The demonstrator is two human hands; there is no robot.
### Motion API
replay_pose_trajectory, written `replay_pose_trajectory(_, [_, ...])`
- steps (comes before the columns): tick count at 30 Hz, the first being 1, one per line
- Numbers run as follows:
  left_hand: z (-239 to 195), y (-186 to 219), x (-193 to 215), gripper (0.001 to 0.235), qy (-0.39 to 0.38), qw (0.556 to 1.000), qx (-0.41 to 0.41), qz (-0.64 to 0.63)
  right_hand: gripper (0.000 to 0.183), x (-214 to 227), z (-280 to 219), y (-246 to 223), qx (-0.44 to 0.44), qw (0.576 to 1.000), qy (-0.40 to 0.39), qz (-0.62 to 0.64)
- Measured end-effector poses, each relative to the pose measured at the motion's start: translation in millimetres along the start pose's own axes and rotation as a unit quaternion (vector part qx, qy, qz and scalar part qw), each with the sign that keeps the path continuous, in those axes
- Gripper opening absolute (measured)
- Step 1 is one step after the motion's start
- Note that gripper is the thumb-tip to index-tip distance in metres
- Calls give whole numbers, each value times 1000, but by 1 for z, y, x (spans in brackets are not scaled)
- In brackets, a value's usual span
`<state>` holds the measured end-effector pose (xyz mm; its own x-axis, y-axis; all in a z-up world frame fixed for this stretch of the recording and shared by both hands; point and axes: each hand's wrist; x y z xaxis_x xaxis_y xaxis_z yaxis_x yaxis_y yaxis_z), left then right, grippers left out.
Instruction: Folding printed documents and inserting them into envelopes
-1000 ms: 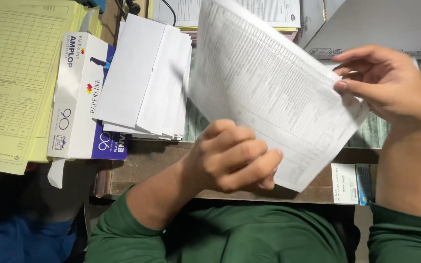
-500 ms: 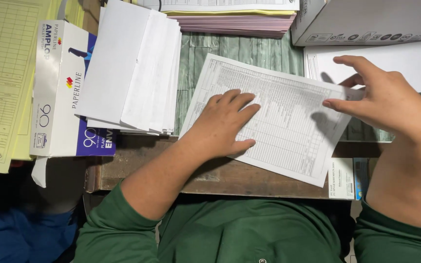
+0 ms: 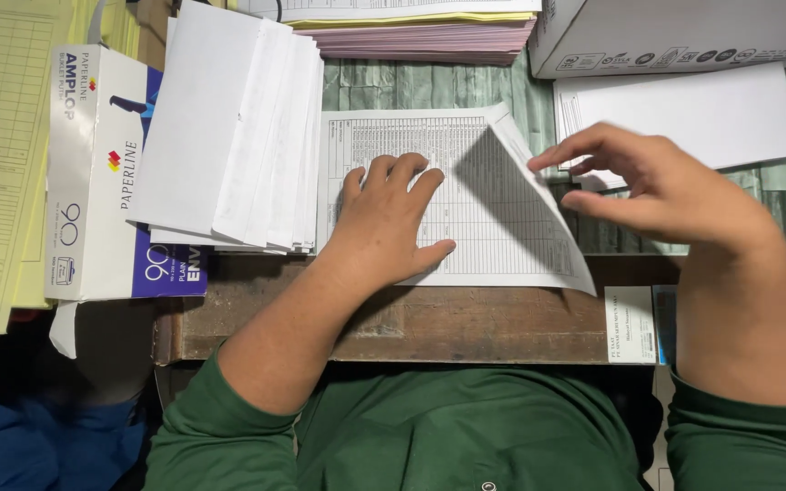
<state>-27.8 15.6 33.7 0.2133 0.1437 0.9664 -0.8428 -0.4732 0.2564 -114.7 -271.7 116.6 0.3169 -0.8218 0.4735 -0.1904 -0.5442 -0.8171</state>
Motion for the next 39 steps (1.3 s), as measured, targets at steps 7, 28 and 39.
replay_pose_trajectory(7, [0, 1, 2, 82, -28, 1000, 6, -4, 45, -39, 31, 30, 172, 959, 46, -221])
replay_pose_trajectory(28, [-1, -4, -9, 81, 3, 998, -36, -43, 55, -70, 50, 45, 137, 928, 155, -310])
replay_pose_trajectory(39, [-1, -4, -6, 79, -5, 998, -37, -43, 57, -72, 51, 45, 134, 928, 157, -311])
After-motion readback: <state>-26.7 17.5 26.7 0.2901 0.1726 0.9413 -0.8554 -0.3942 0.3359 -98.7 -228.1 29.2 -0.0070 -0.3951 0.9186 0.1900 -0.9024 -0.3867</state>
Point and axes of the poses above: each hand's wrist, its own z-axis towards the middle knuckle, its own x-axis out of the back of the hand, y = z × x, and after that the axes turned 9 degrees about -x, right-handed
